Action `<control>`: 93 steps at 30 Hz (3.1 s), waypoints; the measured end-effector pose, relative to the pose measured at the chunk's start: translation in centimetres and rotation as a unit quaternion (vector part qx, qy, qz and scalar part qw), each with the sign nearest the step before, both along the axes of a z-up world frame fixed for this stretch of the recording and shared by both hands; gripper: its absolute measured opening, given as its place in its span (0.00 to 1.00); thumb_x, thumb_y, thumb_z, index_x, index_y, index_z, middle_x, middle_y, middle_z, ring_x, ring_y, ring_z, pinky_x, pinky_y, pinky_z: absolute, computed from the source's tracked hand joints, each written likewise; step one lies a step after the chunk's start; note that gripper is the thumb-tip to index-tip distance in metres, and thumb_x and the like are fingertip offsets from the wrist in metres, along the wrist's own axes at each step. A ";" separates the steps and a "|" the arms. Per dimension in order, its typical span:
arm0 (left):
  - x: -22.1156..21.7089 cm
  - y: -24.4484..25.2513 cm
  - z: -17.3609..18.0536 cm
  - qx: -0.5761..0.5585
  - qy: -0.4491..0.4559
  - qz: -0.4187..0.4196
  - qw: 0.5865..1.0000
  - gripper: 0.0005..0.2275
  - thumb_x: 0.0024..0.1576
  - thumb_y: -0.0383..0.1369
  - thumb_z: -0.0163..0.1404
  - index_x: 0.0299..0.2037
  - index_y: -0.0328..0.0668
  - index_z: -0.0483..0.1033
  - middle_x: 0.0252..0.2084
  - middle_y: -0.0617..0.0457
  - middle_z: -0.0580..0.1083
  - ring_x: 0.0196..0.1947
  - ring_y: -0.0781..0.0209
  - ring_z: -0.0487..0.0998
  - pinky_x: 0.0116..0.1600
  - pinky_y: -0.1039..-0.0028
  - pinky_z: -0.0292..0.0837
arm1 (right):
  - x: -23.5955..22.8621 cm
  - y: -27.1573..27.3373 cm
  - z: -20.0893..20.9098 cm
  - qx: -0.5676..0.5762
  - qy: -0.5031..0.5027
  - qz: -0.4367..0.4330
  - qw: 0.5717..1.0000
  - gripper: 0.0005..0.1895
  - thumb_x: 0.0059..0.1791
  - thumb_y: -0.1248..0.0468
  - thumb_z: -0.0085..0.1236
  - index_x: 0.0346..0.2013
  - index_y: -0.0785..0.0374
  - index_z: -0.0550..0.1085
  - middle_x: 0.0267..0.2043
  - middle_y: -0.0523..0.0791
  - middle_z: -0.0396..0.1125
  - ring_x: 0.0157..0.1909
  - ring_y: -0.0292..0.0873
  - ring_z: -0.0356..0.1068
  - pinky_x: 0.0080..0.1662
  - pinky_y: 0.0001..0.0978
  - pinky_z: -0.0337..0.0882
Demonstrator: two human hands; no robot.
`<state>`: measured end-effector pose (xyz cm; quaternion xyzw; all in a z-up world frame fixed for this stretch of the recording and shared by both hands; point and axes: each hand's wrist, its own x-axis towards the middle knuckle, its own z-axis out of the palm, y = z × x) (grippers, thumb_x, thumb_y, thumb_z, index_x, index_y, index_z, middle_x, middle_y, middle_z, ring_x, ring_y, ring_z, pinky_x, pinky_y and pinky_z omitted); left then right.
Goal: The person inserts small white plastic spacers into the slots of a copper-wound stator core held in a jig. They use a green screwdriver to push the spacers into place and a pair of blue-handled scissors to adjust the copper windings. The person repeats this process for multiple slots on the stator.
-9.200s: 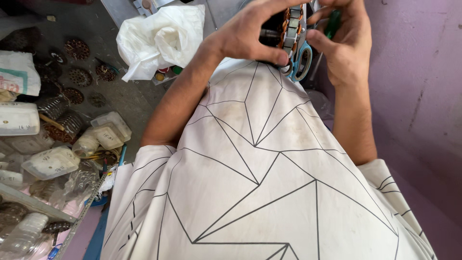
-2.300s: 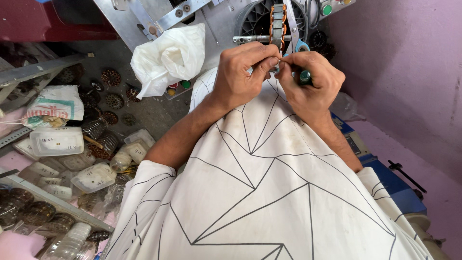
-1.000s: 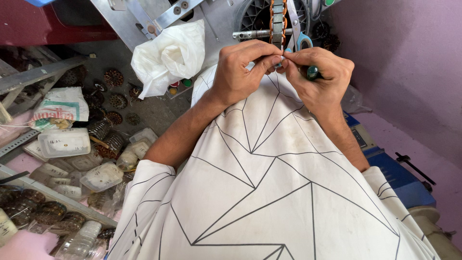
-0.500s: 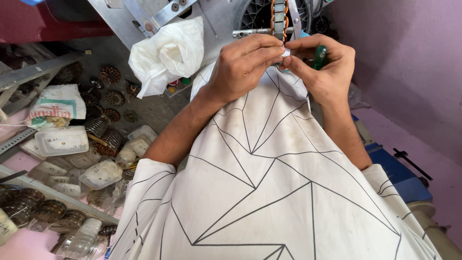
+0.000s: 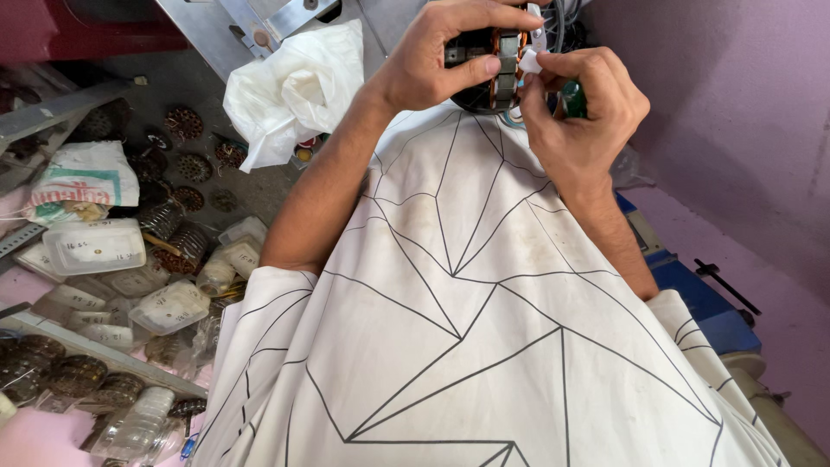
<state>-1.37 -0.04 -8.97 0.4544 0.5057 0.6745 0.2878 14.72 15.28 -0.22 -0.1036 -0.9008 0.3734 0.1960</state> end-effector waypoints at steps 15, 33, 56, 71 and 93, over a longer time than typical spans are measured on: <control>-0.4 0.2 -1.0 -0.002 -0.018 -0.019 1.000 0.16 0.73 0.31 0.54 0.69 0.40 0.70 0.61 0.53 0.76 0.62 0.62 0.79 0.70 0.72 0.76 | -0.9 0.6 0.6 0.107 -0.054 0.059 0.991 0.14 0.49 0.79 0.65 0.45 0.65 0.74 0.42 0.45 0.69 0.39 0.39 0.77 0.40 0.26 0.78; -0.1 0.4 -0.8 0.013 0.004 0.012 1.000 0.19 0.73 0.38 0.54 0.70 0.40 0.67 0.64 0.49 0.76 0.65 0.56 0.79 0.72 0.69 0.73 | -3.6 0.0 4.4 0.149 -0.153 0.091 0.973 0.10 0.41 0.77 0.63 0.37 0.70 0.76 0.35 0.50 0.69 0.31 0.47 0.71 0.35 0.37 0.72; -0.6 0.3 -1.9 0.047 -0.056 -0.049 0.996 0.27 0.63 0.33 0.68 0.69 0.40 0.67 0.70 0.49 0.69 0.73 0.56 0.70 0.80 0.67 0.62 | -4.0 7.0 -1.0 -0.324 -0.219 0.097 0.915 0.07 0.48 0.79 0.71 0.37 0.73 0.80 0.38 0.48 0.73 0.28 0.35 0.69 0.25 0.20 0.62; -0.7 0.7 -2.5 0.029 -0.084 -0.063 0.994 0.29 0.62 0.34 0.68 0.71 0.42 0.66 0.71 0.50 0.68 0.72 0.56 0.71 0.79 0.67 0.63 | -5.3 7.6 -1.5 -0.322 -0.237 0.116 0.909 0.14 0.48 0.80 0.74 0.42 0.70 0.76 0.36 0.46 0.73 0.35 0.38 0.75 0.38 0.26 0.76; 3.4 0.8 -0.1 -0.059 0.265 0.157 0.950 0.51 0.46 0.37 0.76 0.75 0.50 0.49 0.70 0.46 0.60 0.72 0.45 0.60 0.78 0.60 0.57 | 2.6 1.3 -2.8 -0.483 0.122 -0.086 0.863 0.29 0.59 0.78 0.59 0.61 0.59 0.50 0.51 0.52 0.64 0.51 0.53 0.77 0.54 0.41 0.83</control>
